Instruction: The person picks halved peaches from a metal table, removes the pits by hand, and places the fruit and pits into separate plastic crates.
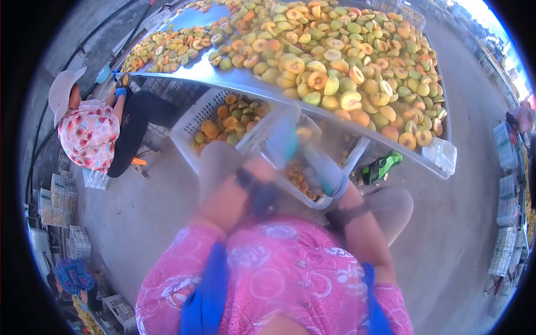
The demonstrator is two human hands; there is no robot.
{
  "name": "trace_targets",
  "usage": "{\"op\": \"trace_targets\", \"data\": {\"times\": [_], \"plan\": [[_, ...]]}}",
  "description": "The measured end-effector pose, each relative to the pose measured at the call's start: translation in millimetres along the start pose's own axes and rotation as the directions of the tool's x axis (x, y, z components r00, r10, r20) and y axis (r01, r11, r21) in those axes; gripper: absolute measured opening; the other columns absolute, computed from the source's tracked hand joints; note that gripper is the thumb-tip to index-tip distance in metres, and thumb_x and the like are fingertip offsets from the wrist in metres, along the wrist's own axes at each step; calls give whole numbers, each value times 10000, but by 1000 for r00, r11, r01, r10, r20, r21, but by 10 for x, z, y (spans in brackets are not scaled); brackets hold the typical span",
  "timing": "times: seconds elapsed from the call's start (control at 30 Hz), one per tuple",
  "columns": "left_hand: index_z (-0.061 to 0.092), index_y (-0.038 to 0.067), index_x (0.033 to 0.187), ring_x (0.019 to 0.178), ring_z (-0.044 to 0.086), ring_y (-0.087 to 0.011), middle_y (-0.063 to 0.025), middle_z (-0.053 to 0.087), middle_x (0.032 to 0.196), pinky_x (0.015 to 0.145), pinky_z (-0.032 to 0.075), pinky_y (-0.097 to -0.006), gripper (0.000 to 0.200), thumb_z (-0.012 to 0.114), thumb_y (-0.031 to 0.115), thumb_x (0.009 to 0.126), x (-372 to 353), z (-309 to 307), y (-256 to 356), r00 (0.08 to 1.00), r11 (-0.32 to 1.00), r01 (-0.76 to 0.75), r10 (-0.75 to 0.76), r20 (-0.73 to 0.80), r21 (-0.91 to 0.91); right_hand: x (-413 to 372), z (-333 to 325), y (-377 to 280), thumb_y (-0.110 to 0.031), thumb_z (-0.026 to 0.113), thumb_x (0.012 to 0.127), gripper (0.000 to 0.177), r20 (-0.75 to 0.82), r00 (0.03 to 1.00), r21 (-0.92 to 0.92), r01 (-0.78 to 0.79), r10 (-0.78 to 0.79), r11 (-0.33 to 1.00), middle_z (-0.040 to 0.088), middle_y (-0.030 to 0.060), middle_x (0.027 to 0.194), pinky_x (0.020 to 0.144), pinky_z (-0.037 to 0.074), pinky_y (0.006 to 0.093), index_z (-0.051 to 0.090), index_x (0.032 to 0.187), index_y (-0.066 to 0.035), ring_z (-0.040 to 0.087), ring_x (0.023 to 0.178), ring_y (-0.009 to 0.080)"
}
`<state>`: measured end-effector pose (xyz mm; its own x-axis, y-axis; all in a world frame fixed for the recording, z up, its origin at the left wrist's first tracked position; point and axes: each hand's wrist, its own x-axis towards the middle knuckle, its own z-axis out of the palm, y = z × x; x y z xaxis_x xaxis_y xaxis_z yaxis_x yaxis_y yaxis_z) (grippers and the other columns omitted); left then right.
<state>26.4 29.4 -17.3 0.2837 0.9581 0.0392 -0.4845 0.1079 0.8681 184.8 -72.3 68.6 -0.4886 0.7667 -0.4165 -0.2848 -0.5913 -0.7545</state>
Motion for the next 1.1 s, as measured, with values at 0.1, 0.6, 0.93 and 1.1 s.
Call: {"op": "trace_targets", "data": {"times": [0.1,0.6,0.93,1.1], "plan": [[658,16,1044,748,628,-132,-66,683,903,714,524,-268,255,527,225,981,471,-1258,-1185,983,981,-180,182,-36,67,64,-19,65,-515,503,959,300,17,1000,-49,-11,12,999,382,-90,571,328,203,197,532,916,-220,293,380,44],[621,39,886,780,631,-182,-78,653,843,678,522,-287,391,521,406,980,-329,141,554,963,997,-34,16,268,65,142,-6,132,-415,447,1011,297,674,739,447,-384,-21,808,325,-92,585,324,210,190,506,1009,-124,282,385,18],[601,28,1110,979,611,-205,-93,629,1095,889,476,-317,299,579,273,940,85,-293,1168,855,781,-111,390,-341,615,294,-96,324,-463,414,1010,374,292,956,605,-165,-24,779,343,-79,605,331,244,219,565,987,-122,275,388,32],[599,113,1180,1159,512,-317,-143,603,1164,1011,382,-420,407,632,348,849,600,353,1160,850,-128,-235,454,268,963,385,-190,354,-492,468,984,304,365,931,631,-231,-20,741,350,-98,596,370,220,193,569,965,-206,297,424,44]]}}
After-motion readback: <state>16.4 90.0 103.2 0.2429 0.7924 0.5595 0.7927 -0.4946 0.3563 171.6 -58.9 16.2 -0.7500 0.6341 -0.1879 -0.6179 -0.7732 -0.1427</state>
